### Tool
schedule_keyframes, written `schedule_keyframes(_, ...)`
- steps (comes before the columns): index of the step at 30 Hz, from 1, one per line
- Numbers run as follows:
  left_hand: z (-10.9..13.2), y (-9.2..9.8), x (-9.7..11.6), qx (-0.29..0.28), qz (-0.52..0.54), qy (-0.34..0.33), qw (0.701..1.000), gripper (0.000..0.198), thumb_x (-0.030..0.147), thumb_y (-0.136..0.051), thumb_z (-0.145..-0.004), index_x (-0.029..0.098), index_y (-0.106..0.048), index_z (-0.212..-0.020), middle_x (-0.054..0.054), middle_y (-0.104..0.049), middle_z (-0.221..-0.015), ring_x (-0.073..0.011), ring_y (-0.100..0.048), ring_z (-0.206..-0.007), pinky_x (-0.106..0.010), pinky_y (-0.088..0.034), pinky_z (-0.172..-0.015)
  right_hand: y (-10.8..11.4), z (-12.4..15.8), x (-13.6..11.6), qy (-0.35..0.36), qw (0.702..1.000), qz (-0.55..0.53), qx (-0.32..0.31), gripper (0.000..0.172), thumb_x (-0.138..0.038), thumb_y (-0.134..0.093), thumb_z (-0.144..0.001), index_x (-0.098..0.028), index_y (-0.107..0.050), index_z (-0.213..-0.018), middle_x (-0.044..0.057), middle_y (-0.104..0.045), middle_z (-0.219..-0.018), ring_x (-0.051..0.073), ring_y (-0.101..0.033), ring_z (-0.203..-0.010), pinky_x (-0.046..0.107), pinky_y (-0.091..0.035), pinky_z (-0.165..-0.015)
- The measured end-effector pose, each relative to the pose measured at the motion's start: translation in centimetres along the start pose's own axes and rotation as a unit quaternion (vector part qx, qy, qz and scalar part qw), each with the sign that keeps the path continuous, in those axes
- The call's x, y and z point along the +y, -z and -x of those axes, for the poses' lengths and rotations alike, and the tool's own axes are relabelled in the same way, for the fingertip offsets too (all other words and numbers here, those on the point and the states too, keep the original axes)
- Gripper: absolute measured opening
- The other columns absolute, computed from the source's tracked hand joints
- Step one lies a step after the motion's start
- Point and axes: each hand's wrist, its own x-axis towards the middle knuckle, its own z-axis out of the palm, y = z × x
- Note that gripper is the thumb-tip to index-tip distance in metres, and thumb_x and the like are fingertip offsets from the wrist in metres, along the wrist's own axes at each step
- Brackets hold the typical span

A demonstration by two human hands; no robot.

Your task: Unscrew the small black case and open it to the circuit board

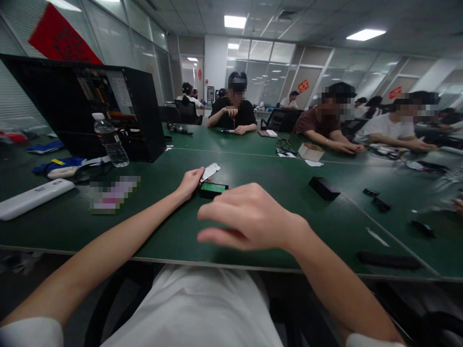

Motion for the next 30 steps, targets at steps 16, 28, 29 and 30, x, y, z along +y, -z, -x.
schedule_keyframes(16, -0.3, -0.2, -0.4, 0.01, 0.011, 0.025, 1.0, 0.026, 0.032, -0.068, -0.085, 0.013, -0.076, -0.099, -0.005, -0.075, -0.083, -0.0146, -0.063, -0.06, -0.024, -0.047, -0.057, -10.8, 1.3, 11.0, -0.148, 0.985, 0.063, -0.063, 0.046, -0.033, -0.063, -0.094, -0.021, -0.055, -0.138, 0.016, -0.066, -0.126, 0.033, -0.06, -0.112, 0.049, -0.046, -0.098)
schedule_keyframes(28, 1.6, -1.6, 0.8, -0.057, 0.019, 0.05, 0.997, 0.019, 0.022, -0.064, -0.091, 0.012, -0.07, -0.105, -0.005, -0.073, -0.086, -0.0074, -0.059, -0.049, -0.018, -0.046, -0.049, 2.9, 13.6, 8.2, -0.289, 0.921, 0.258, 0.037, 0.039, -0.04, -0.055, -0.097, -0.021, -0.057, -0.132, 0.013, -0.067, -0.123, 0.031, -0.064, -0.11, 0.047, -0.052, -0.095)
schedule_keyframes(29, 1.8, -1.9, 0.9, -0.061, 0.019, 0.051, 0.997, 0.018, 0.021, -0.063, -0.091, 0.012, -0.069, -0.106, -0.004, -0.073, -0.085, -0.0073, -0.058, -0.049, -0.018, -0.046, -0.05, 4.8, 15.9, 8.7, -0.316, 0.9, 0.295, 0.048, 0.043, -0.044, -0.055, -0.095, -0.021, -0.059, -0.131, 0.014, -0.068, -0.12, 0.033, -0.065, -0.107, 0.05, -0.052, -0.093)
schedule_keyframes(30, 1.9, -2.1, 0.9, -0.067, 0.019, 0.052, 0.996, 0.018, 0.02, -0.063, -0.091, 0.012, -0.069, -0.106, -0.004, -0.073, -0.085, -0.0072, -0.058, -0.049, -0.018, -0.046, -0.05, 6.6, 18.3, 9.2, -0.347, 0.875, 0.332, 0.058, 0.045, -0.048, -0.055, -0.094, -0.02, -0.06, -0.13, 0.016, -0.069, -0.117, 0.036, -0.066, -0.103, 0.051, -0.053, -0.089)
